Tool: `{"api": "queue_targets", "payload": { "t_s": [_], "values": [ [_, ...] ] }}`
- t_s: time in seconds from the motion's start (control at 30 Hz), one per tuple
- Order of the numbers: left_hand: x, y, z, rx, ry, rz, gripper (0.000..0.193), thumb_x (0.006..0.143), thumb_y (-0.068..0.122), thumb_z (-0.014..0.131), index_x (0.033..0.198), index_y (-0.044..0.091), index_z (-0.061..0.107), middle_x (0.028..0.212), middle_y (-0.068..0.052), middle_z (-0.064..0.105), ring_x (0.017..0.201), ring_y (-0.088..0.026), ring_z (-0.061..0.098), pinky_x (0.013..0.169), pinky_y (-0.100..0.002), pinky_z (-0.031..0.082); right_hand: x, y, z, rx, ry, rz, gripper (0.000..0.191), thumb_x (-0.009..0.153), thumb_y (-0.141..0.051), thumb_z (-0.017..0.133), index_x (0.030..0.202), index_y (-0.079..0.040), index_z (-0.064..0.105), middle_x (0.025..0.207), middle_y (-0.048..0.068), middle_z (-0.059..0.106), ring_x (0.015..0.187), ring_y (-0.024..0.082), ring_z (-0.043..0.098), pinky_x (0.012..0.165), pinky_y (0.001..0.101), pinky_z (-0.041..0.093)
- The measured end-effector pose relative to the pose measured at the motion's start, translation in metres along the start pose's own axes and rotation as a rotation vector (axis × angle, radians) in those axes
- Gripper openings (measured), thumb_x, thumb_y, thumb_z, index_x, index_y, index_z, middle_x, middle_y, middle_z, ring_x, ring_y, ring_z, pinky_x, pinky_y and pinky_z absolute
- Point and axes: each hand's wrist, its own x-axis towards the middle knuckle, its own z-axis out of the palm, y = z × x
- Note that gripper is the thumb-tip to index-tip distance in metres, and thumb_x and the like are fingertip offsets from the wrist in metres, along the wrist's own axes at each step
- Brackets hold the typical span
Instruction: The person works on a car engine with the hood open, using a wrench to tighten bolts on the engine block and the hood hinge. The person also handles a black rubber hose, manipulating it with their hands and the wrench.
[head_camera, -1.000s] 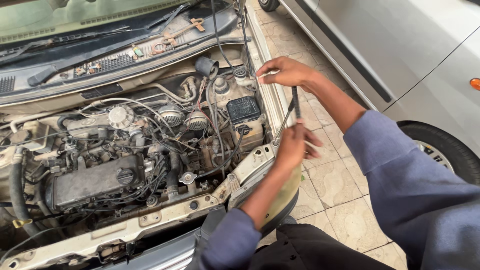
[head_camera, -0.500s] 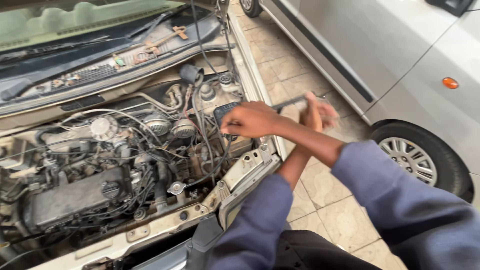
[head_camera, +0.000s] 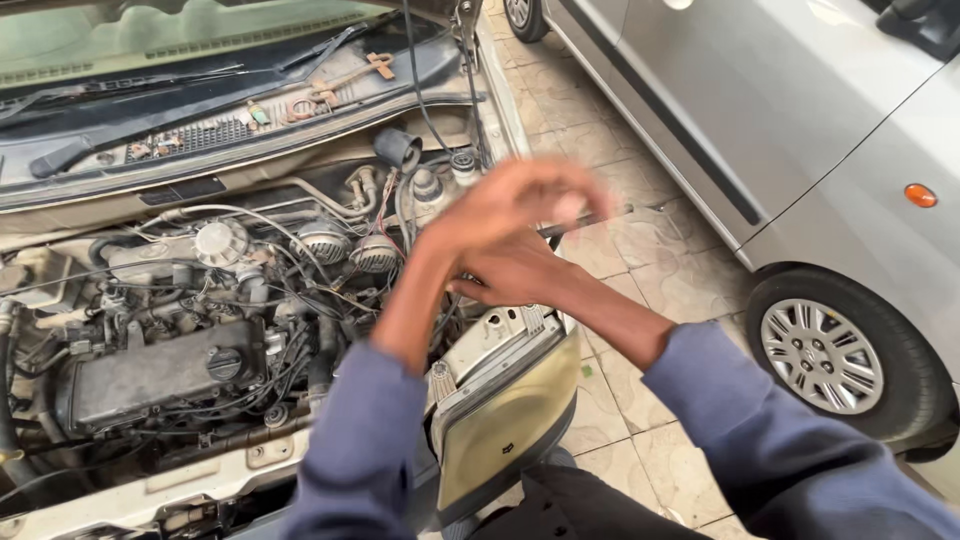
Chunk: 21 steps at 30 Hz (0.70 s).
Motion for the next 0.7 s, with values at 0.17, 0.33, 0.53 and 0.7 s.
{"api": "queue_targets", "payload": {
  "t_s": [0.17, 0.33, 0.53, 0.7],
  "values": [
    [0.072, -0.043, 0.018, 1.603, -0.309, -0.048, 0.03, 0.073, 0.037, 0.081, 0.102, 0.034, 0.08, 0.151, 0.004, 0.047, 0.144, -0.025, 0.033, 0.115, -0.062, 0.027, 0.004, 0.01, 0.025, 0.049, 0.091, -0.005, 0.034, 0.082, -0.037, 0.073, 0.099, -0.008, 0.07, 0.101, 0.017, 0.072, 0.099, 0.036, 0.066, 0.087, 0.049, 0.049],
    [0.096, -0.088, -0.001, 1.659, -0.475, 0.18, 0.017, 0.087, 0.037, 0.068, 0.089, 0.029, 0.082, 0.158, 0.01, 0.041, 0.147, -0.017, 0.028, 0.11, -0.061, 0.029, -0.006, 0.02, 0.022, 0.101, 0.18, -0.067, 0.034, 0.077, -0.035, 0.075, 0.091, -0.005, 0.067, 0.091, 0.018, 0.07, 0.09, 0.037, 0.066, 0.08, 0.0482, 0.049],
    [0.079, -0.087, -0.048, 1.56, -0.23, 0.154, 0.034, 0.096, 0.042, 0.055, 0.088, 0.022, 0.081, 0.144, 0.007, 0.058, 0.141, -0.021, 0.04, 0.107, -0.054, 0.032, -0.036, 0.001, -0.005, -0.02, -0.089, -0.067, 0.024, 0.094, -0.038, 0.068, 0.101, -0.016, 0.076, 0.07, 0.011, 0.068, 0.072, 0.031, 0.062, 0.077, 0.0435, 0.049],
    [0.046, -0.091, -0.047, 1.432, 0.098, -0.104, 0.044, 0.106, 0.045, 0.047, 0.1, 0.014, 0.078, 0.112, -0.005, 0.07, 0.113, -0.024, 0.062, 0.099, -0.045, 0.043, -0.082, 0.014, -0.01, 0.293, 0.247, -0.186, 0.021, 0.091, -0.018, 0.068, 0.11, -0.013, 0.075, 0.072, 0.004, 0.072, 0.069, 0.025, 0.06, 0.076, 0.0421, 0.048]
  ]
}}
